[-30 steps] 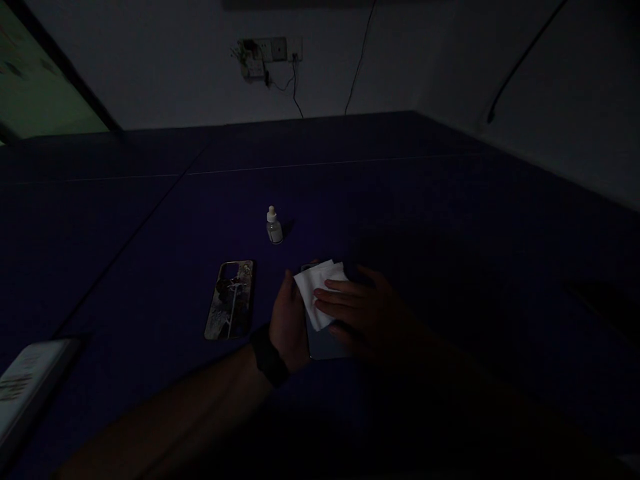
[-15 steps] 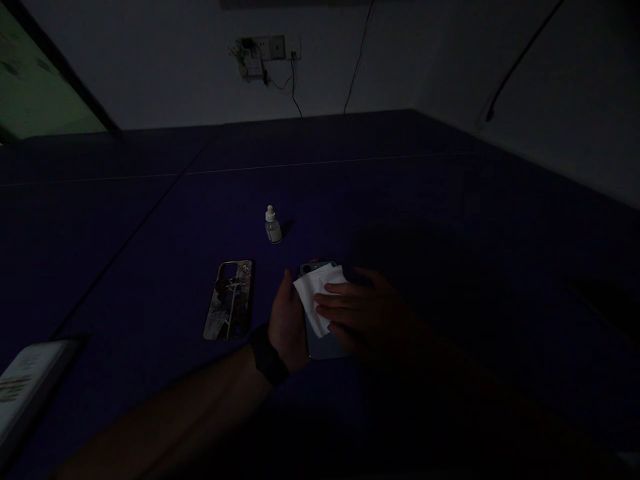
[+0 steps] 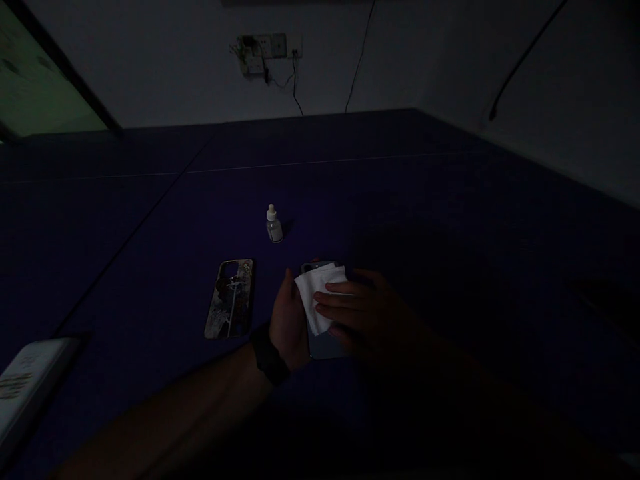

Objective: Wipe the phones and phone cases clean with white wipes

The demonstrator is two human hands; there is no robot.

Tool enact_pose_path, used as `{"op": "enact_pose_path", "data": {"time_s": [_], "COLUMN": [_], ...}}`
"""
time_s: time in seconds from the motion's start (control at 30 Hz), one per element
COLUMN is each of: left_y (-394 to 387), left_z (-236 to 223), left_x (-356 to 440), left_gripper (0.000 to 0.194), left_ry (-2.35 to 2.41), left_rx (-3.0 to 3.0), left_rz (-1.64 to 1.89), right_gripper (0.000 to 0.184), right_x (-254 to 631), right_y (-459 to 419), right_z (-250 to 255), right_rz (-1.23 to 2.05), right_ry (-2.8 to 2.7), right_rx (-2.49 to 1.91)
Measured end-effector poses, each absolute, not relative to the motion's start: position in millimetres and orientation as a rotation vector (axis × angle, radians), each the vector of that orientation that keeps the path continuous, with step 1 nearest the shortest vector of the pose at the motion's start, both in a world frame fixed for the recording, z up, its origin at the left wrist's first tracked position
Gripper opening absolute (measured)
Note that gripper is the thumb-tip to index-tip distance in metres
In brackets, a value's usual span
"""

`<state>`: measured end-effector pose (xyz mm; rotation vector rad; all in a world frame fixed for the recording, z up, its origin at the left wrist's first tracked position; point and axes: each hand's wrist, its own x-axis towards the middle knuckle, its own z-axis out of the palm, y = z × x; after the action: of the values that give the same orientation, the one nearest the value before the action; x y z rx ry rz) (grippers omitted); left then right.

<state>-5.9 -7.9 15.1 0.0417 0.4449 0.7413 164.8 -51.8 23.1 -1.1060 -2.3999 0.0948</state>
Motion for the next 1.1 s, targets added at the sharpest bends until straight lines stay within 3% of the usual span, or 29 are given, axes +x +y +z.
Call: {"op": "enact_pose_path", "data": {"time_s": [0.17,0.37,0.6,0.87,1.1], "left_y": [-10.0,-7.7,-8.9,-7.8,-9.7], "left_z": [17.2,13.2,10.7,17.4,16.7], "left_x": [-4.3,-7.3,-5.2,-6.3,-4.1], "left_gripper": [0.06,0.058,0.06,0.062,0.06], "left_ry": [0.412,0.423,0.434,0.438,0.448], "left_rx": [0.069,0.046,0.147,0.047,0.127], "left_rz": [0.741,0.757,0.743,0.745,0.745], "right_gripper": [0.022,0.037,0.025,0.035,0.025], "right_x": [166.6,161.0,167.7,161.3,167.2], "right_y": [-53.4,-53.2,-52.9,-51.7,-53.4], "right_z": [29.9,27.7,31.3,24.3,30.6], "right_rz": [0.149,0.083,0.086,0.07,0.08], "right_ry": [-2.389,-2.477,-2.371,-2.426,-2.367], "right_rx": [-0.974,-1.124,-1.069,-1.115,-1.048]}}
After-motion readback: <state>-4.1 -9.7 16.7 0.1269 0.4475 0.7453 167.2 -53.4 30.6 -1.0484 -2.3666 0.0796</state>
